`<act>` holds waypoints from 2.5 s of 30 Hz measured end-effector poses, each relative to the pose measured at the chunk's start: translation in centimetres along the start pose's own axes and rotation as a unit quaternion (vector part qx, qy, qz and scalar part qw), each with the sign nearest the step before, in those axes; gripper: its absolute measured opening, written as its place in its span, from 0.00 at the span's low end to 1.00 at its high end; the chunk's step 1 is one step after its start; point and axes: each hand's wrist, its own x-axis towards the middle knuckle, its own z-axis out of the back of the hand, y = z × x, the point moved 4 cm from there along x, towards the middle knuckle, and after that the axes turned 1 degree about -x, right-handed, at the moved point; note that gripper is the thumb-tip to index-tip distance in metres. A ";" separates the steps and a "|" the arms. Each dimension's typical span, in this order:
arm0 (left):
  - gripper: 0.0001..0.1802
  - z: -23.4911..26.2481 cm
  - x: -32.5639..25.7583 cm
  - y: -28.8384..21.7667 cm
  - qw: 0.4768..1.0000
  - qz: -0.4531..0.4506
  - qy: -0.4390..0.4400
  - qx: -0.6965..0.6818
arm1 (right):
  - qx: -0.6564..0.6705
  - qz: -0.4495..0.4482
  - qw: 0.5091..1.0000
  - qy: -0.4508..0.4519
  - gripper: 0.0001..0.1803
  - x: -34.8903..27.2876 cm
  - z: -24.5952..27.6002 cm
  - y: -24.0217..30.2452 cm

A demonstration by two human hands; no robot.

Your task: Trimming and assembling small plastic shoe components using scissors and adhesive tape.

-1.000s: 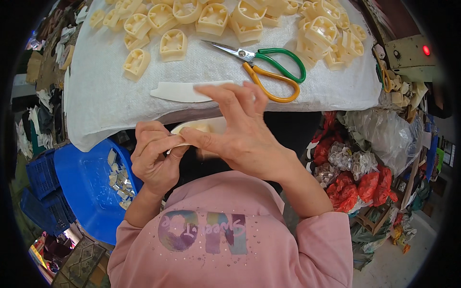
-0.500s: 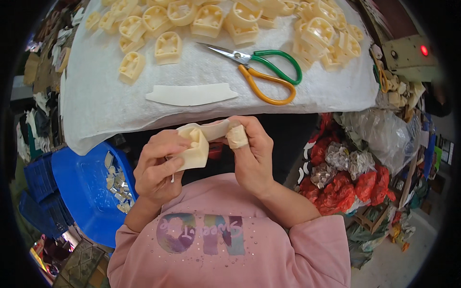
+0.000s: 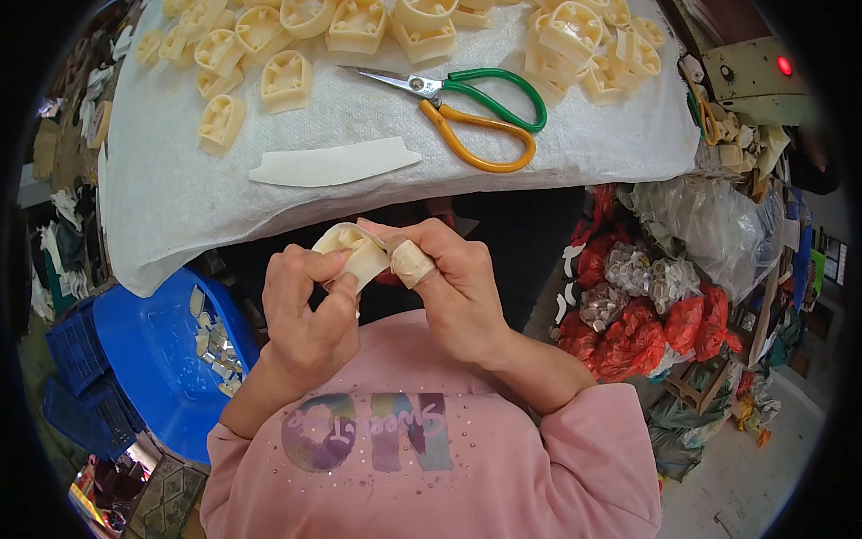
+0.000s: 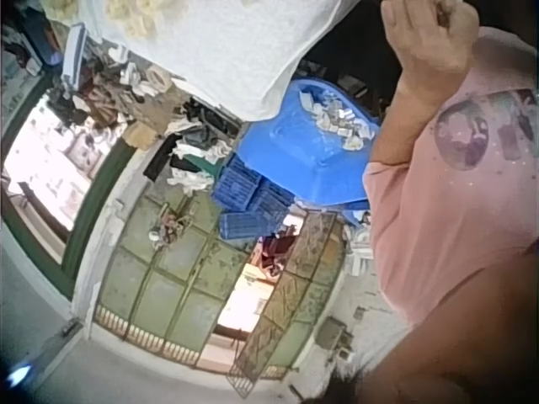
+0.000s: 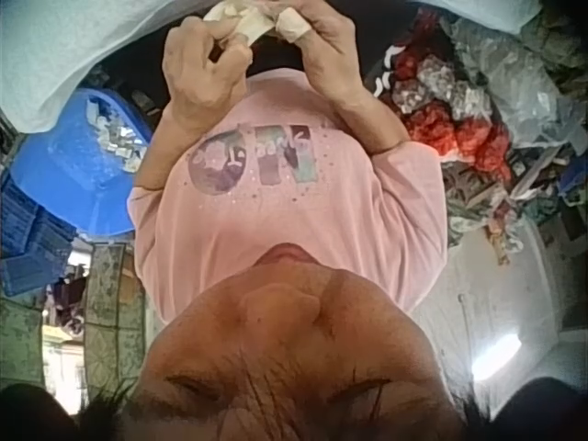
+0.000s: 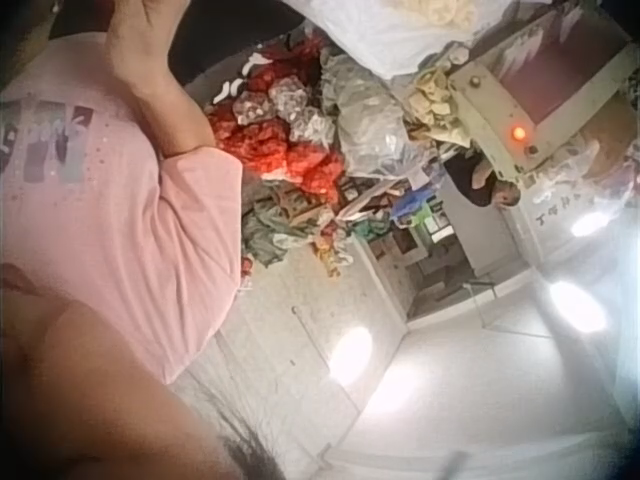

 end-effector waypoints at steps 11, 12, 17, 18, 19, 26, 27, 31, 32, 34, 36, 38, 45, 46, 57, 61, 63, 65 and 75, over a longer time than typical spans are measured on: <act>0.08 -0.1 0.4 0.9 0.998 0.025 0.037 0.055 | -0.206 0.073 0.974 0.065 0.20 1.5 -0.1 1.3; 0.08 -0.2 0.1 1.2 0.997 0.026 0.036 0.056 | -0.216 0.077 0.969 0.088 0.20 1.7 0.0 1.6; 0.12 0.0 -1.2 2.3 0.968 0.095 -0.086 -0.214 | 0.042 -0.047 0.992 0.112 0.25 3.3 1.9 -0.1; 0.14 0.0 -1.1 2.3 0.968 0.062 -0.078 -0.229 | 0.053 -0.079 0.983 0.154 0.28 3.3 1.5 -0.3; 0.13 -0.4 -1.2 2.0 0.957 0.048 -0.081 -0.273 | 0.064 -0.111 0.972 0.196 0.32 3.3 1.0 -0.4; 0.12 -0.2 -1.3 2.1 0.976 0.004 -0.026 -0.215 | -0.050 -0.083 0.973 0.211 0.35 4.3 0.4 0.9; 0.10 -0.2 -1.2 2.1 0.978 -0.015 -0.030 -0.204 | -0.077 -0.071 0.970 0.219 0.34 4.4 0.4 1.0; 0.11 -0.3 -0.9 2.3 0.983 -0.008 -0.018 -0.184 | -0.075 -0.061 0.970 0.222 0.35 4.6 0.6 0.1; 0.12 -0.3 -0.9 2.4 0.982 0.024 -0.009 -0.189 | -0.072 -0.074 0.973 0.207 0.32 4.6 0.6 -0.1; 0.12 -0.4 -1.0 2.3 0.980 0.057 0.000 -0.192 | -0.068 -0.087 0.975 0.193 0.30 4.5 0.5 -0.5; 0.11 -0.3 -1.0 2.5 0.969 0.107 -0.046 -0.217 | -0.062 -0.018 0.986 0.155 0.30 4.7 0.4 -0.2; 0.09 -0.3 -1.0 2.6 0.965 0.116 -0.056 -0.229 | -0.030 0.013 0.990 0.135 0.32 4.7 0.9 -0.1; 0.06 -0.4 -1.4 3.2 0.941 0.174 -0.112 -0.267 | -0.194 0.184 0.955 0.131 0.15 3.6 1.1 1.8; 0.06 -0.5 -1.4 2.9 0.941 0.173 -0.113 -0.268 | -0.202 0.195 0.951 0.126 0.14 3.5 0.9 1.7; 0.07 -1.6 -1.1 3.1 0.853 0.308 -0.107 -0.407 | -0.214 0.209 0.951 0.073 0.15 4.1 0.1 1.5; 0.06 -1.7 -0.9 2.9 0.846 0.315 -0.093 -0.421 | -0.338 0.288 0.895 0.044 0.15 3.7 0.1 3.1; 0.05 -1.9 -0.7 2.8 0.863 0.307 -0.063 -0.395 | -0.409 0.348 0.843 0.028 0.13 3.3 0.0 3.3; 0.05 -2.0 -0.4 2.6 0.859 0.315 -0.060 -0.400 | -0.433 0.362 0.825 0.007 0.11 3.2 -0.2 3.4; 0.09 -1.7 -1.1 2.4 0.867 0.309 -0.036 -0.389 | -0.268 0.268 0.926 0.004 0.10 3.0 -0.2 2.7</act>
